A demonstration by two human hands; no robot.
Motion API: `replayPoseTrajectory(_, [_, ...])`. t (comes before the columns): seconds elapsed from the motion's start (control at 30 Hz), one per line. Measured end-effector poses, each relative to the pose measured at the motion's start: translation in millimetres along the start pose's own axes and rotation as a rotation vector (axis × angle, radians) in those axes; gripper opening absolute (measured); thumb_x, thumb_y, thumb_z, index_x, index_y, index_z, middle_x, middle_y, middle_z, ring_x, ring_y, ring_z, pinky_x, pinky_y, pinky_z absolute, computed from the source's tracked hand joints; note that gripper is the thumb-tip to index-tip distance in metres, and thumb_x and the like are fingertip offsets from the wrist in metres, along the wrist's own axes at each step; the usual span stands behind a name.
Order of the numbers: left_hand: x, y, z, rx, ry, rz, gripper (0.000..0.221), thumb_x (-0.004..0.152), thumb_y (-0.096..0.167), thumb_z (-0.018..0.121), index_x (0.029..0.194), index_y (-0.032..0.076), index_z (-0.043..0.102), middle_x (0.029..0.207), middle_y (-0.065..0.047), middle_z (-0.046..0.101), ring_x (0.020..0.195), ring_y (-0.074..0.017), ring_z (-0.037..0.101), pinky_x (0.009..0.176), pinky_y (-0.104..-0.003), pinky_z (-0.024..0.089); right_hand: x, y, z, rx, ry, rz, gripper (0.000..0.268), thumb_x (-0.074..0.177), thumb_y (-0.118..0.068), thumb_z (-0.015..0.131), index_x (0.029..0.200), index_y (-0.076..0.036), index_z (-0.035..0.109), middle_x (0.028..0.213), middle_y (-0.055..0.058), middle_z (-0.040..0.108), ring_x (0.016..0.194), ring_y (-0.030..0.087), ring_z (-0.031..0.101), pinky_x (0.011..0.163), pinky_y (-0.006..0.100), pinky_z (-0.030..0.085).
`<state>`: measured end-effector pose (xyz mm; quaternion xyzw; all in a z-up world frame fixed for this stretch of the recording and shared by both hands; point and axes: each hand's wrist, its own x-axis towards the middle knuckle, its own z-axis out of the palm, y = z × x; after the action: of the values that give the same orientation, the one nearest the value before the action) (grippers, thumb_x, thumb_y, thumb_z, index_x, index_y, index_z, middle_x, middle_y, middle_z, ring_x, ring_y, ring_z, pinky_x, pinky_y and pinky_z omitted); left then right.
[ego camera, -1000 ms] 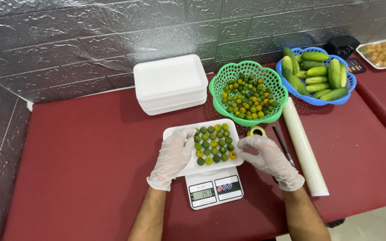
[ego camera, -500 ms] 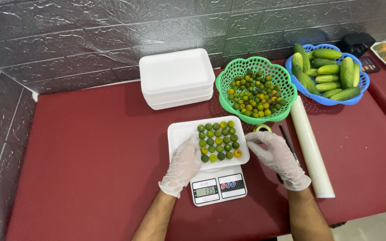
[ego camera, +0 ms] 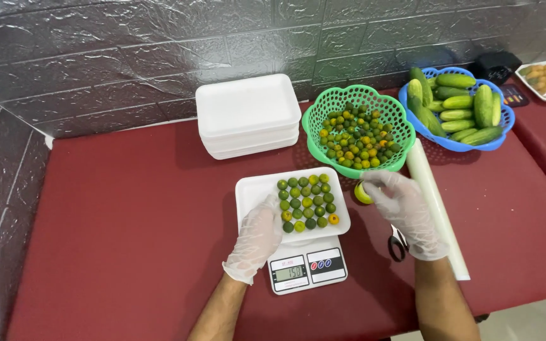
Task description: Arranging small green fruits in a precise grid pattern on a tray placed on a digital scale for weighing and packaging.
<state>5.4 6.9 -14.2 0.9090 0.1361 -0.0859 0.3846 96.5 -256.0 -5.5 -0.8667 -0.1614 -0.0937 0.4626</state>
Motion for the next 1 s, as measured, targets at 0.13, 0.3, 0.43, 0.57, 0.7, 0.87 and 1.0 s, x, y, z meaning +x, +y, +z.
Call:
replayPoseTrajectory(0.13, [-3,16,-17,0.009,0.043,0.026,0.038,0.097,0.029,0.05,0.12,0.005,0.067,0.119,-0.019,0.07,0.12,-0.0404,0.065,0.102,-0.052,0.055,32,15,-23,-0.08,0.119,-0.022,0.02,0.089,-0.015,0.081,0.107,-0.024,0.08,0.084,0.002,0.076,0.084,0.016,0.071,0.086,0.036,0.056])
replayPoseTrajectory(0.3, [19,43,-19,-0.042,0.079,0.285,0.044,0.098,0.02,0.049,0.139,0.009,0.058,0.113,-0.017,0.07,0.118,-0.0364,0.065,0.104,-0.053,0.051,70,-2,-34,-0.107,0.212,0.075,0.021,0.091,-0.011,0.074,0.11,-0.021,0.077,0.09,0.003,0.075,0.085,0.018,0.068,0.087,0.039,0.054])
replayPoseTrajectory(0.43, [77,62,4,-0.046,0.072,0.375,0.039,0.097,0.024,0.052,0.132,0.013,0.063,0.109,-0.013,0.07,0.113,-0.0364,0.066,0.103,-0.054,0.052,125,76,-8,-0.175,0.138,0.08,0.022,0.09,-0.012,0.074,0.111,-0.018,0.077,0.094,0.005,0.076,0.091,0.024,0.071,0.089,0.043,0.054])
replayPoseTrajectory(0.57, [169,62,51,-0.007,0.05,0.319,0.036,0.096,0.037,0.053,0.129,0.033,0.066,0.119,0.002,0.07,0.12,-0.022,0.065,0.105,-0.046,0.054,168,124,31,-0.47,-0.069,0.091,0.025,0.086,-0.024,0.078,0.111,-0.026,0.077,0.099,-0.002,0.078,0.102,0.024,0.072,0.093,0.044,0.056])
replayPoseTrajectory(0.7, [236,60,85,-0.076,0.047,0.291,0.043,0.096,0.027,0.051,0.137,0.034,0.06,0.134,0.002,0.066,0.13,-0.0192,0.06,0.112,-0.043,0.049,191,126,59,-0.578,-0.204,0.12,0.024,0.087,-0.019,0.075,0.109,-0.027,0.079,0.104,-0.001,0.078,0.104,0.025,0.072,0.096,0.043,0.056])
replayPoseTrajectory(0.87, [248,65,84,-0.246,0.055,0.309,0.056,0.092,0.006,0.049,0.148,0.014,0.052,0.141,-0.014,0.063,0.131,-0.0298,0.06,0.113,-0.045,0.049,197,107,70,-0.553,-0.289,0.106,0.035,0.089,-0.016,0.072,0.123,-0.022,0.072,0.118,0.004,0.074,0.117,0.03,0.067,0.102,0.049,0.053])
replayPoseTrajectory(1.0, [238,70,76,-0.579,-0.017,0.207,0.06,0.093,0.008,0.054,0.152,0.011,0.047,0.148,-0.019,0.057,0.135,-0.0301,0.057,0.117,-0.043,0.046,199,101,74,-0.678,-0.414,0.057,0.043,0.094,-0.016,0.067,0.136,-0.021,0.066,0.132,0.005,0.068,0.124,0.031,0.062,0.105,0.05,0.051])
